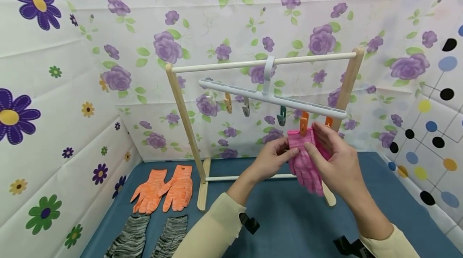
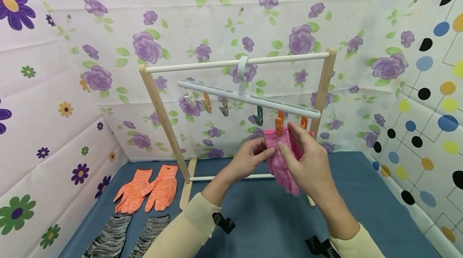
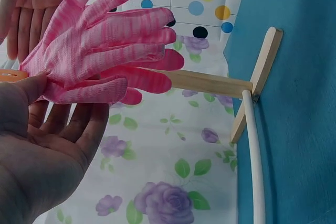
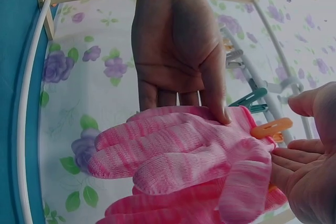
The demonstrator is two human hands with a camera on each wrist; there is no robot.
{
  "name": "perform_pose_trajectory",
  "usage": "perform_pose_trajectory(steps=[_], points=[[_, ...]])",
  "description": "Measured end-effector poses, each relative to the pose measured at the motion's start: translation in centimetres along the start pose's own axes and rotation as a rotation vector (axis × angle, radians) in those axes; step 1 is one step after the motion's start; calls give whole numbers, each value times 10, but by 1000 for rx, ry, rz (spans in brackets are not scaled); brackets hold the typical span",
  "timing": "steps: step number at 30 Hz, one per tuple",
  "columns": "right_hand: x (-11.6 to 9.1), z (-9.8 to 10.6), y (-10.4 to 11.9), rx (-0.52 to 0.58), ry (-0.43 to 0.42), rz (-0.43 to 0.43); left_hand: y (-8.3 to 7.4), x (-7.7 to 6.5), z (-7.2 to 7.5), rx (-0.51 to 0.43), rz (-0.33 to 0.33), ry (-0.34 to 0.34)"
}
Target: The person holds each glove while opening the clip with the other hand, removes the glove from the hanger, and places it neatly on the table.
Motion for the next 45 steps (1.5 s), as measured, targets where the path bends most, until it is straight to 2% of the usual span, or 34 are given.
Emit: perform_pose_trajectory(steps=[16,22,26,34,45], points=[[9,-16,3,-26,59,-54,-9,-10,-4,-9,-6,17],[13,-24,4,2,100,-90,-9,-13,-5,-11,2,18],[16,-26,6,19,92,-113,-9,-15,-6,-5,1,21],[19,-26,1,38,60,-236,-9,-19,-9,-7,15,33],[27,-26,0,45,16,-299,-8,-21,-10,-32,8,61]])
Point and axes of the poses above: each hand's wrist, its own x-axis towards the middle knuckle, its own z-axis out of the back of the hand, y = z × x, the point moved 9 cm from there along x, towards the middle knuckle
